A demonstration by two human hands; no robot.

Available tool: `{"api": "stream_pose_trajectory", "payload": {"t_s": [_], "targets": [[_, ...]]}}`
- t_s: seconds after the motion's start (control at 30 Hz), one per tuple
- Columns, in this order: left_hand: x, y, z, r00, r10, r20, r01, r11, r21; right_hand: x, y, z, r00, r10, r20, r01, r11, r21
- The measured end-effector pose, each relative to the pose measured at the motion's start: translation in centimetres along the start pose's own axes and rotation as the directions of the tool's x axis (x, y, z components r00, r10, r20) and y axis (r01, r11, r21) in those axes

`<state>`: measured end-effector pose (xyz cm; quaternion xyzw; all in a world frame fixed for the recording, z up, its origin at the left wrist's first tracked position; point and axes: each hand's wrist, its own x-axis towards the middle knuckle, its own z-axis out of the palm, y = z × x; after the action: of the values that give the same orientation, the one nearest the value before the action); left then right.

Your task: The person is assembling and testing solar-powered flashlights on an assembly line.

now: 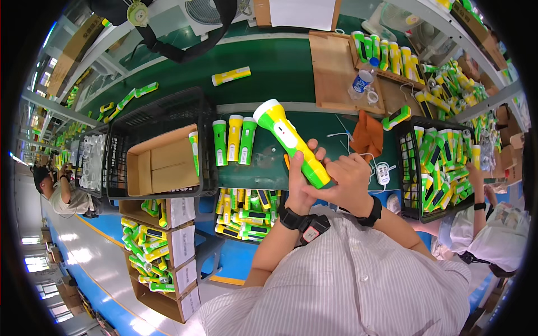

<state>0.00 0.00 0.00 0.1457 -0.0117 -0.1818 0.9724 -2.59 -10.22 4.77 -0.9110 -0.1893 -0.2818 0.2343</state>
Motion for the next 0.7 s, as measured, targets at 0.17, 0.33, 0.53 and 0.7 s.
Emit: {"api": "stream_pose_trajectory", "payload": {"t_s": [0.17, 0.33, 0.53, 0.7], "targets": [[0.4, -0.5, 0.2, 0.998, -0.056, 0.014, 0.058, 0.992, -0.111, -0.1, 1.2, 0.3, 0.995, -0.098, -0.035, 0.098, 0.995, -0.013], [0.0, -1.5, -0.7, 0.997, 0.006, -0.081, -0.017, 0.991, -0.13, -0.7, 1.4, 0.3, 0.995, -0.096, -0.015, 0.096, 0.995, 0.011], [0.3, -2.1, -0.8, 0.995, 0.082, -0.055, -0.084, 0.996, -0.041, -0.7, 1.9, 0.0, 0.998, -0.065, 0.022, 0.065, 0.998, 0.024], [0.0, 0.0, -0.1, 0.994, 0.102, -0.049, -0.108, 0.986, -0.13, -0.6, 3.2, 1.3, 0.983, -0.109, 0.15, 0.072, 0.97, 0.233]]}}
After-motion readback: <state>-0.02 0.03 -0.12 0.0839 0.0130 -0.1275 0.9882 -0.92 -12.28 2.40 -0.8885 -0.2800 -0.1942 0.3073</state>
